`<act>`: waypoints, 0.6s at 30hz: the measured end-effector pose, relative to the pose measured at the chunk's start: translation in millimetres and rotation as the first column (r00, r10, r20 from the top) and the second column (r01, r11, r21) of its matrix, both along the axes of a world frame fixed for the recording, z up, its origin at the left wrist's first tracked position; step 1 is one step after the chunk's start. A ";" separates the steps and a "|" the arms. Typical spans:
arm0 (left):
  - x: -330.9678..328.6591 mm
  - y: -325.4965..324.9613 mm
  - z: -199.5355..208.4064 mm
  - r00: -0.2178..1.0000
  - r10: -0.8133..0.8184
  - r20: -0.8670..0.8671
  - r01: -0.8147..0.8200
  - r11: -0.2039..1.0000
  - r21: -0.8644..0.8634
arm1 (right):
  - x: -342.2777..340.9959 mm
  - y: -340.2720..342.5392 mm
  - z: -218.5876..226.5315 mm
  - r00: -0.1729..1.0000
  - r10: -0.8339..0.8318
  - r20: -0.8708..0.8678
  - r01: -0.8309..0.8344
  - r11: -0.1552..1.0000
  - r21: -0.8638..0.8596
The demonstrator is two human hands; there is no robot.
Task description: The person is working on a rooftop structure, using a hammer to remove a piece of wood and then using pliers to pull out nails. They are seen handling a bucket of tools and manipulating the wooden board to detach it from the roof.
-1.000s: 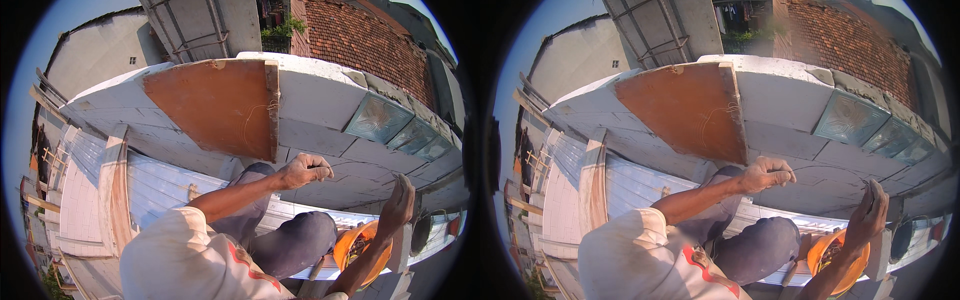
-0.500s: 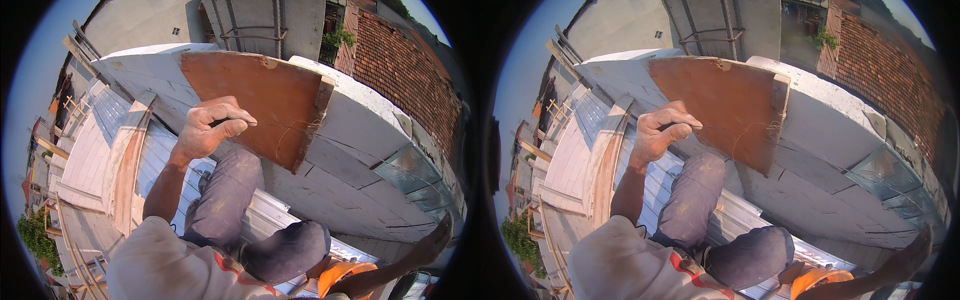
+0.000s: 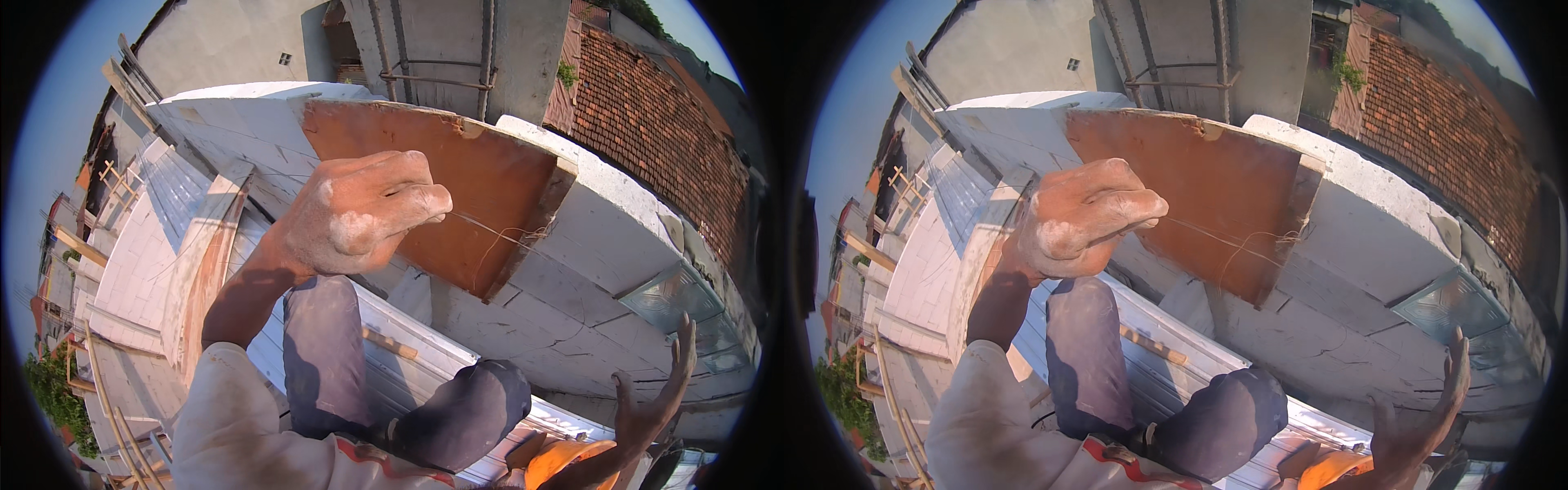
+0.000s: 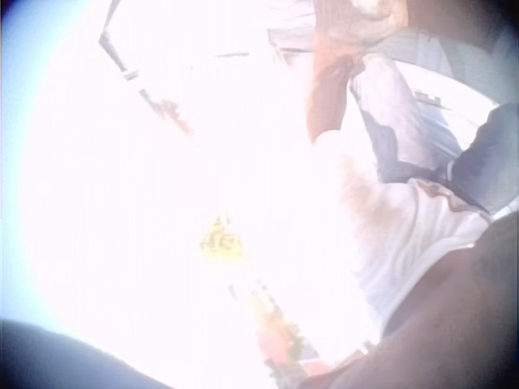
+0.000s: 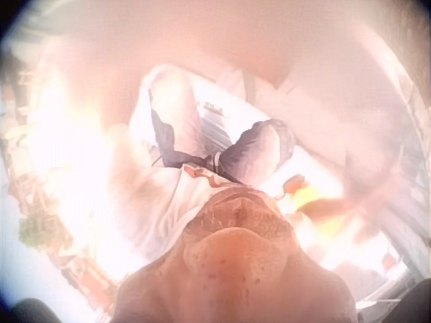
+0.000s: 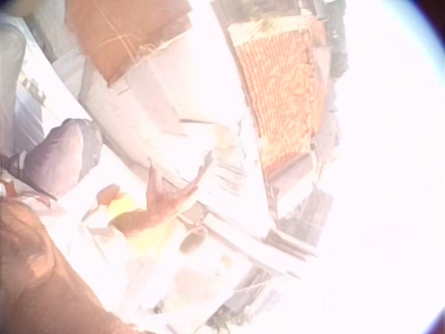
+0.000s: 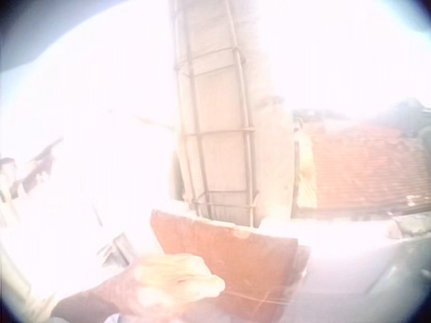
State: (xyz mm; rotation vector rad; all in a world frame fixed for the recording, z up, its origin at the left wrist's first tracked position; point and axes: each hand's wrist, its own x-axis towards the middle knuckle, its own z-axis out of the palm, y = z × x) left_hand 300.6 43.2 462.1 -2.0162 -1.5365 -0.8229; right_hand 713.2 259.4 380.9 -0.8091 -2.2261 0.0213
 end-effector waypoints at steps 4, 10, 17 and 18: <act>23.7 25.3 -15.3 0.992 -0.074 -0.106 0.072 0.997 -0.018 | -119.9 -47.9 7.5 0.950 0.314 -0.006 -0.314 0.949 -0.028; -11.7 31.3 -24.5 0.979 -0.202 0.017 0.200 0.975 0.093 | -149.2 -45.8 -2.9 0.898 0.397 -0.187 -0.421 0.901 -0.110; -88.1 -16.2 -34.6 0.930 -0.061 0.362 0.108 0.988 -0.111 | -138.3 -37.2 36.6 0.943 0.305 -0.131 -0.319 0.942 -0.104; -92.9 -19.8 -36.8 0.927 -0.043 0.372 0.099 0.986 -0.133 | -141.0 -35.5 39.8 0.945 0.307 -0.117 -0.316 0.946 -0.074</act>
